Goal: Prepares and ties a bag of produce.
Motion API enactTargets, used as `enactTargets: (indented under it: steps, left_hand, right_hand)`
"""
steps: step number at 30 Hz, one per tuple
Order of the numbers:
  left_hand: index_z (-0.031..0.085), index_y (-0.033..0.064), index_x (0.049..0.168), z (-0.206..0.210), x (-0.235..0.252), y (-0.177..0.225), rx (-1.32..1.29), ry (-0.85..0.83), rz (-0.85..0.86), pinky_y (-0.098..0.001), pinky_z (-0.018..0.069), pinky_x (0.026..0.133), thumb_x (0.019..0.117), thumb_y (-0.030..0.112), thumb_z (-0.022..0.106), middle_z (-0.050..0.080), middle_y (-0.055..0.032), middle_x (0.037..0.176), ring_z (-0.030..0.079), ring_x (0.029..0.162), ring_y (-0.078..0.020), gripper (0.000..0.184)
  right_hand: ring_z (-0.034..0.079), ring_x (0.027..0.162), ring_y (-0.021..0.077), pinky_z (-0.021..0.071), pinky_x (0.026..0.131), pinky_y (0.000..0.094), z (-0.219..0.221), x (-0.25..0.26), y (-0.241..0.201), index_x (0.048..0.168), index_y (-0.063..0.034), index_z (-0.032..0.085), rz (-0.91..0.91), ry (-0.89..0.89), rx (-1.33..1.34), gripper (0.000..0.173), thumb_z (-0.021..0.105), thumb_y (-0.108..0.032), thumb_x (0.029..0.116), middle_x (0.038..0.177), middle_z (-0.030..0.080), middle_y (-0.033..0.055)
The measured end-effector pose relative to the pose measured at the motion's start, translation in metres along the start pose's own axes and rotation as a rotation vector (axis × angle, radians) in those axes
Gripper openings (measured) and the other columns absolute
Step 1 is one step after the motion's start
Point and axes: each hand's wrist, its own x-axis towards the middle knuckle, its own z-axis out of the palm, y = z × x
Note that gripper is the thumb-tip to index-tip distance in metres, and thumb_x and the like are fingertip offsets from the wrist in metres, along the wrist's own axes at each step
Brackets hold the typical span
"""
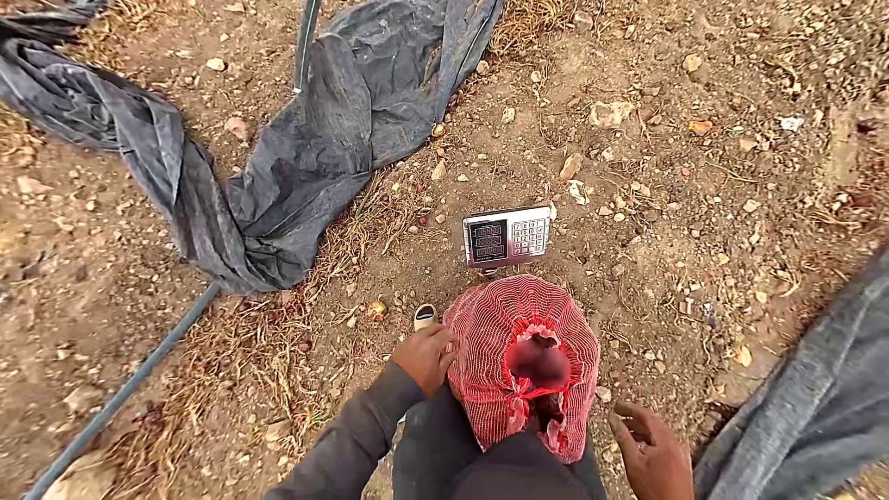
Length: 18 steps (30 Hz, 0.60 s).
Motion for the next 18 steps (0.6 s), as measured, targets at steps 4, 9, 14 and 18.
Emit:
enactTargets:
  steps: [4, 9, 14, 18]
  left_hand:
    - [0.069, 0.0164, 0.131, -0.029, -0.036, -0.015, 0.056, 0.033, -0.085, -0.0501, 0.0517, 0.107, 0.1017, 0.032, 0.062, 0.064, -0.0082, 0.139, 0.064, 0.125, -0.0267, 0.034]
    - [0.069, 0.0149, 0.132, 0.004, -0.108, -0.001, -0.009, 0.183, -0.246, -0.0533, 0.0497, 0.109, 0.1012, 0.034, 0.062, 0.064, -0.0135, 0.138, 0.063, 0.127, -0.0317, 0.037]
    - [0.072, 0.0136, 0.128, 0.139, -0.191, 0.060, -0.146, 0.299, -0.438, -0.0558, 0.0523, 0.105, 0.0980, 0.034, 0.067, 0.068, -0.0148, 0.132, 0.067, 0.119, -0.0339, 0.037]
    - [0.072, 0.0124, 0.128, 0.195, -0.229, 0.122, -0.244, 0.220, -0.509, -0.0559, 0.0507, 0.107, 0.0979, 0.035, 0.067, 0.069, -0.0149, 0.131, 0.066, 0.120, -0.0341, 0.038]
  right_hand:
    - [0.074, 0.088, 0.0278, 0.0628, 0.081, 0.0466, 0.001, -0.047, -0.028, 0.118, 0.0037, 0.069, -0.018, -0.041, 0.063, 0.033, 0.072, -0.016, 0.0926, 0.111, 0.071, 0.0205]
    - [0.073, 0.086, 0.0244, 0.0629, 0.078, 0.0457, 0.000, -0.043, -0.017, 0.117, -0.0025, 0.072, -0.242, -0.051, 0.067, 0.033, 0.073, -0.023, 0.0916, 0.111, 0.072, 0.0151]
    - [0.074, 0.086, 0.0266, 0.0635, 0.077, 0.0474, -0.048, -0.039, 0.068, 0.117, -0.0063, 0.074, -0.408, -0.067, -0.009, 0.032, 0.074, -0.023, 0.0896, 0.112, 0.073, 0.0147]
    - [0.073, 0.095, 0.0326, 0.0598, 0.087, 0.0543, -0.134, -0.063, 0.127, 0.126, -0.0035, 0.069, -0.220, -0.177, -0.085, 0.037, 0.071, -0.021, 0.0944, 0.121, 0.070, 0.0191]
